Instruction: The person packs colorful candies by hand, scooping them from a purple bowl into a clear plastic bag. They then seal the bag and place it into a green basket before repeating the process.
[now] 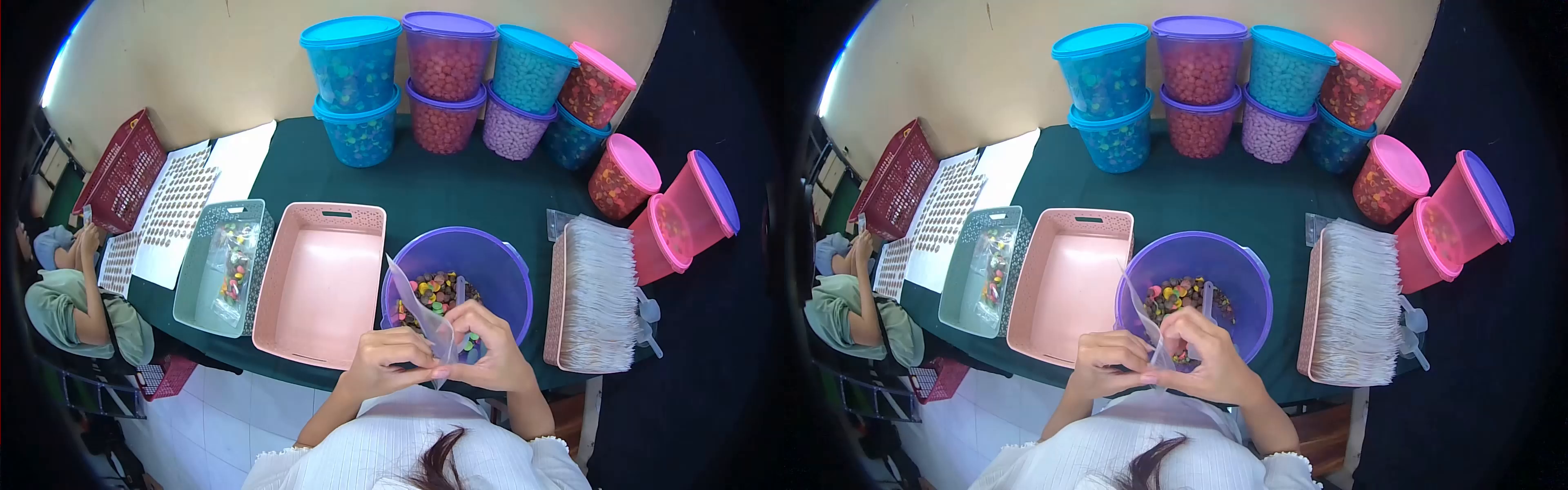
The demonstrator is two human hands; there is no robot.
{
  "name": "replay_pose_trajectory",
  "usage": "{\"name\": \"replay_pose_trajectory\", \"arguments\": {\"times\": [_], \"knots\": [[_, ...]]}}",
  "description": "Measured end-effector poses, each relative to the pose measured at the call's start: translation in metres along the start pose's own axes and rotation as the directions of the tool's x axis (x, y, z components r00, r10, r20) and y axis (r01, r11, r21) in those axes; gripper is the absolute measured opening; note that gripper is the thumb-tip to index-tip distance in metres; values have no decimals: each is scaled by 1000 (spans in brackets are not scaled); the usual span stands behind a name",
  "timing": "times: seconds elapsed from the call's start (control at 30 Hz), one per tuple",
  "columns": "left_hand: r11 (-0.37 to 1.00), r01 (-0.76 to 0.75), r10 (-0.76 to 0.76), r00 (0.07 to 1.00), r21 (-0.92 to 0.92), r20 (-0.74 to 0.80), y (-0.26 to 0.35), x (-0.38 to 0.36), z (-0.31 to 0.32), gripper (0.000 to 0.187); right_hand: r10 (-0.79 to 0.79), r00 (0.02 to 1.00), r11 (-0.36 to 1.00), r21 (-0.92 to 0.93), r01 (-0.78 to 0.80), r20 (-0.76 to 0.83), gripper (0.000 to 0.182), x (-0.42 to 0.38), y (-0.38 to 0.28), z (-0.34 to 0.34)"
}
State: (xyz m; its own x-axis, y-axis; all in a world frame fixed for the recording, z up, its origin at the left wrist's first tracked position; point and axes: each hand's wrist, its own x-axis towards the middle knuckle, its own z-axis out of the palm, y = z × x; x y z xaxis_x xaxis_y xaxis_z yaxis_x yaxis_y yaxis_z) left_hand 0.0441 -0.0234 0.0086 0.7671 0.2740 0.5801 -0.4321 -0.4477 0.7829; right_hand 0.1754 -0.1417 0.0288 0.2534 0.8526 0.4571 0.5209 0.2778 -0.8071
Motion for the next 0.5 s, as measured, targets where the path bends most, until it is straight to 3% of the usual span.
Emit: {"name": "replay_pose_trajectory", "arguments": {"times": [0.07,0.13,0.2,0.27,0.3,0.37,0.4,0.43,0.5], "knots": [[1000,11,-9,998,-27,60,-1,-2,0,13,66,991,978,188,-87,114,35,-8,9,-2],[995,54,-45,992,-82,115,-1,-3,0,14,101,988,973,196,-123,116,33,-10,5,-4],[994,50,-45,997,-99,59,-2,-3,-2,15,135,984,966,205,-157,119,31,-13,0,-7],[992,54,-57,998,-112,-27,-5,-5,-3,17,308,950,942,129,-311,40,24,-16,-6,-8],[992,54,-58,998,-111,-28,-2,-4,-3,17,308,951,942,129,-310,42,24,-17,-9,-6],[999,-2,1,1000,-37,-31,7,1,-2,17,226,964,973,-5,-229,-139,19,-16,-13,0],[992,-127,128,990,28,-57,4,-1,-5,16,225,965,974,-4,-228,-137,19,-18,-12,-1],[992,-127,128,990,29,-59,4,-1,-8,16,223,949,975,42,-220,-222,19,-21,-9,-4],[912,-78,279,838,403,-469,3,3,-12,21,224,927,974,87,-208,-300,19,-29,-8,-10]]}}
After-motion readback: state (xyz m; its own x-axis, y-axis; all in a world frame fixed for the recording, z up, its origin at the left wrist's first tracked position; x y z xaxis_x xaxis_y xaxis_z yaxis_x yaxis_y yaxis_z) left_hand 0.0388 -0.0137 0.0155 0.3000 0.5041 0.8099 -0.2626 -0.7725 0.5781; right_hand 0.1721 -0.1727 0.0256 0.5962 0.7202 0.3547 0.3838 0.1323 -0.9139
